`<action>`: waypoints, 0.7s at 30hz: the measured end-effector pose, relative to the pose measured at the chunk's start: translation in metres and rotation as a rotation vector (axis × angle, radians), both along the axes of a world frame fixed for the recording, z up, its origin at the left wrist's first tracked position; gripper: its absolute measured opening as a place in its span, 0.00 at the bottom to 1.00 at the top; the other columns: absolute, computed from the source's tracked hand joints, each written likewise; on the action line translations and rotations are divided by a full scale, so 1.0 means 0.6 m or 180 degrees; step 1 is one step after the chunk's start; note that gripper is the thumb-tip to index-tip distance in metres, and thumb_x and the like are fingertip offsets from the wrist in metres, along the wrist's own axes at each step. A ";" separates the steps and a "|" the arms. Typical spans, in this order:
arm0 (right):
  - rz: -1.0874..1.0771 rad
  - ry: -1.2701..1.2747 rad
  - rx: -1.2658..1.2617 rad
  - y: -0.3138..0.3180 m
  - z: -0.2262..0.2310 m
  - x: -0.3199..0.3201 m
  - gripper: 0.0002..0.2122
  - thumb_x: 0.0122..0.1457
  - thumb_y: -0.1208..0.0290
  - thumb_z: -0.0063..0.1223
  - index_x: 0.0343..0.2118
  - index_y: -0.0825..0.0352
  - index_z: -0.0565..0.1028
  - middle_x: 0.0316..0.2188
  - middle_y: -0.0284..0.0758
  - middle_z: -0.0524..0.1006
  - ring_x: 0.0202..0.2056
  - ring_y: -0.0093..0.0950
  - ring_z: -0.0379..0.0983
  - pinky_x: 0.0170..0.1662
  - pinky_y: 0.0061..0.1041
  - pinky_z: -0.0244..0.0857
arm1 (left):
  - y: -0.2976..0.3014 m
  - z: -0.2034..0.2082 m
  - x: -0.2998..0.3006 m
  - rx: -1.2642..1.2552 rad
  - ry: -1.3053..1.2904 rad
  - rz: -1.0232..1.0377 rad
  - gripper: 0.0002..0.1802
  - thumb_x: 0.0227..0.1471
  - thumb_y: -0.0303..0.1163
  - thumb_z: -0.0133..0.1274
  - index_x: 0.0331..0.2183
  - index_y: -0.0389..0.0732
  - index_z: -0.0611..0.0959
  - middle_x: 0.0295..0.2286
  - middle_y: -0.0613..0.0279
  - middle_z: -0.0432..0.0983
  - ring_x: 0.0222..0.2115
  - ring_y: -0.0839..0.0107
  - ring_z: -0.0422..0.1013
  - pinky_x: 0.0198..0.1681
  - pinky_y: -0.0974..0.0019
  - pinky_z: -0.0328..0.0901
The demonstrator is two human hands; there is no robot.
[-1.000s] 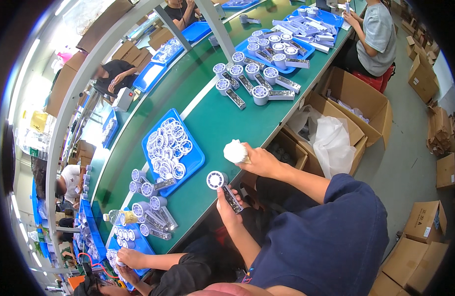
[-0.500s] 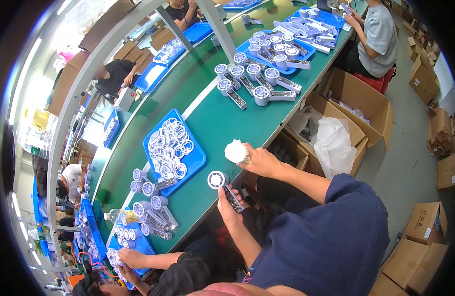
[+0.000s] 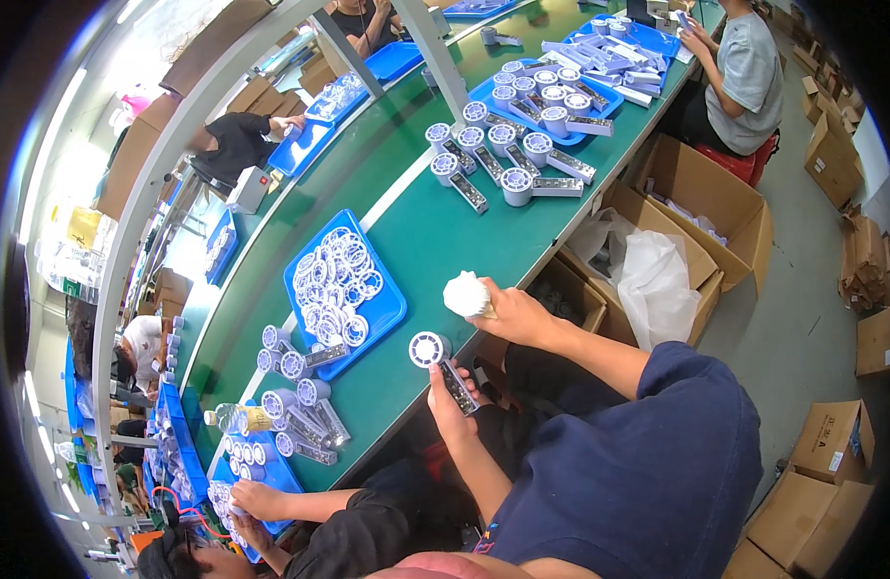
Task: Assembling the components of handheld electronic fans on a production line.
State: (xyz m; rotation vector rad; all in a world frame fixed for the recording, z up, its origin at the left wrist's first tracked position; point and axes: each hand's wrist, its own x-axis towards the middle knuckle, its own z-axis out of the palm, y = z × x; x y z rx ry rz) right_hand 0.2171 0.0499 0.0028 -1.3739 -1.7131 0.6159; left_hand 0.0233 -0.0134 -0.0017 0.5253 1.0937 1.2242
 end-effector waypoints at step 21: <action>-0.0021 -0.0040 -0.0486 -0.004 0.016 0.001 0.28 0.56 0.60 0.60 0.53 0.71 0.62 0.35 0.53 0.78 0.38 0.53 0.74 0.41 0.43 0.69 | 0.001 0.001 0.000 -0.0031 0.0000 -0.0018 0.26 0.61 0.51 0.49 0.41 0.34 0.76 0.24 0.63 0.75 0.18 0.78 0.69 0.18 0.75 0.65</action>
